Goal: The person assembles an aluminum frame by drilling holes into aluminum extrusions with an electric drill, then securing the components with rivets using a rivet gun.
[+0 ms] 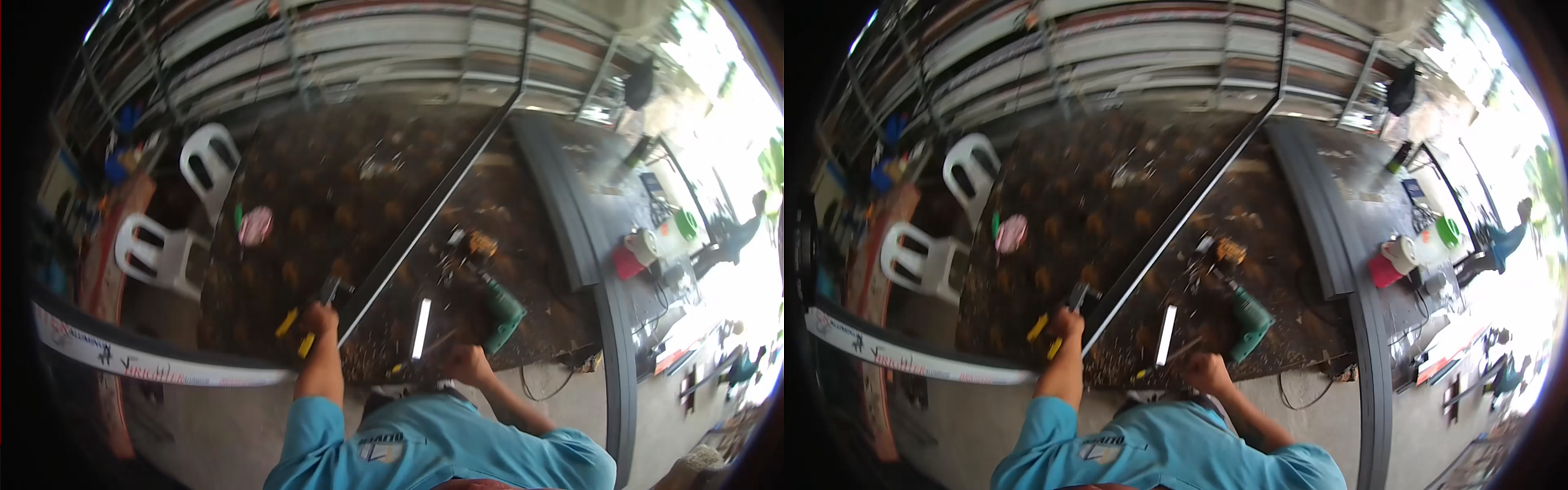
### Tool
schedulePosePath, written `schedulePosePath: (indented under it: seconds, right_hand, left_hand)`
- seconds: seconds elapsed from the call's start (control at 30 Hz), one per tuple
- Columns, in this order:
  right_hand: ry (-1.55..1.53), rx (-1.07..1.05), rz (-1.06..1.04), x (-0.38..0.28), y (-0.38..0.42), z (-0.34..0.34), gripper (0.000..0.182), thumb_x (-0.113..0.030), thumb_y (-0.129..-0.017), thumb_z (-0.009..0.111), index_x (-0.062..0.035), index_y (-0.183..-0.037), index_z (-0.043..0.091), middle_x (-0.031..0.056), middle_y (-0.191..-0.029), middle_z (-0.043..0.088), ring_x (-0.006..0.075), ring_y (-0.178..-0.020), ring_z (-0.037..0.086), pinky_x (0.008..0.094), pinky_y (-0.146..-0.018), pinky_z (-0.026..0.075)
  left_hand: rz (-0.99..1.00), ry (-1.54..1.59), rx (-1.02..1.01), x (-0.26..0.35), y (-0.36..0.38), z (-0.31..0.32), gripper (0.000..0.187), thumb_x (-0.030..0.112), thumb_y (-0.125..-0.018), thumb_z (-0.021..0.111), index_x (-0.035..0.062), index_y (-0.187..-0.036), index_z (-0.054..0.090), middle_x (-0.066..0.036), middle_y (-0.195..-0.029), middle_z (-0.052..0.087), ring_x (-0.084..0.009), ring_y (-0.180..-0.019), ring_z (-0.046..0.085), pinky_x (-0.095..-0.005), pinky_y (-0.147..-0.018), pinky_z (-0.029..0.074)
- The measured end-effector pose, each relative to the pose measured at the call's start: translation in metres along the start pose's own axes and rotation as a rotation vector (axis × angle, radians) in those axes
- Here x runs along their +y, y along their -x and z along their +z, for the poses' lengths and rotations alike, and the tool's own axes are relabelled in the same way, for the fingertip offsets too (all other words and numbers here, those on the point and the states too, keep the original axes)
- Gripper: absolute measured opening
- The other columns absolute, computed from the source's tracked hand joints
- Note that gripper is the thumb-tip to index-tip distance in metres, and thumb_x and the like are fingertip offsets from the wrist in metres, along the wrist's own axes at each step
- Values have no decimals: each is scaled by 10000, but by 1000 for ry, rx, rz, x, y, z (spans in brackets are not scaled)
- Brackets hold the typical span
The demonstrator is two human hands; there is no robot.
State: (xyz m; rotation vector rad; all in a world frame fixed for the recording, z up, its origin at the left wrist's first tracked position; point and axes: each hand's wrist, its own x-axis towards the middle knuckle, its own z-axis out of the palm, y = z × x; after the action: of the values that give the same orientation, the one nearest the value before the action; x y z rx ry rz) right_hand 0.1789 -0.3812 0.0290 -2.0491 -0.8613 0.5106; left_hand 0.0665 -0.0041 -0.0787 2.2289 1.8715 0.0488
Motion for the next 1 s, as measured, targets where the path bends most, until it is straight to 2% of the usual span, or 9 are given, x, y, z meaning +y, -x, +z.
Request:
schedulePosePath:
  seconds: [0.13,0.33,0.4,0.47,0.53,0.63,0.73,0.8,1.0]
  right_hand:
    - [134,96,-18,32,32,-37,147,-62,-730,613,-52,-870,658,148,-870,662,334,-856,641,412,-751,517]
    - [105,99,-154,32,26,-66,255,-38,-760,619,-68,-1010,658,152,-908,663,333,-883,648,401,-760,522]
    - [-201,218,-84,-12,10,-87,277,-56,-820,613,-72,-1097,615,143,-898,675,319,-847,670,370,-728,531]
    - [-288,283,-123,-36,-11,-101,334,-122,-872,636,-55,-1181,529,117,-837,678,212,-817,685,333,-704,527]
    - [-231,519,-269,-61,-33,-112,315,-42,-867,589,-44,-1178,537,136,-835,686,292,-788,685,354,-691,538]
    - [-246,863,-574,-70,-61,-98,309,1,-846,573,-38,-1153,577,144,-859,684,289,-767,685,347,-661,546]
    - [-53,607,-961,-70,-65,-82,328,32,-807,566,-51,-1122,605,141,-891,683,301,-746,683,351,-633,553]
    - [-49,225,-804,-73,-41,-66,250,37,-799,607,-38,-1036,630,154,-912,683,297,-792,689,355,-645,560]
    - [-19,-93,-973,-61,-15,-11,366,52,-765,591,-63,-1112,617,143,-924,684,300,-745,687,364,-614,563]
  left_hand:
    - [256,68,220,13,-8,-13,287,323,-895,570,52,-975,623,-188,-978,657,-370,-939,626,-506,-784,470]
    - [428,188,343,91,-11,-117,347,325,-872,601,-6,-976,607,-242,-980,649,-386,-965,622,-477,-824,486]
    - [576,215,25,126,39,-191,443,327,-803,686,-46,-1024,595,-260,-1004,644,-389,-989,618,-446,-850,486]
    - [777,294,61,137,86,-217,521,332,-745,744,-40,-1079,597,-249,-1021,649,-401,-994,613,-421,-856,489]
    - [950,407,-35,141,127,-216,530,312,-760,752,-24,-1138,595,-188,-897,681,-318,-872,673,-394,-753,514]
    - [854,610,-462,119,176,-178,430,288,-803,721,46,-1146,625,-161,-951,683,-250,-846,664,-347,-768,503]
    - [707,683,-680,81,237,-170,387,274,-870,666,53,-1182,612,-63,-844,671,-120,-706,620,-280,-639,491]
    - [508,860,-880,44,261,-141,438,275,-890,654,61,-1261,558,-2,-751,629,-61,-552,514,-231,-496,418]
    - [365,1032,-654,-23,324,-140,390,274,-914,619,42,-1224,573,2,-724,599,-73,-597,516,-243,-532,418]
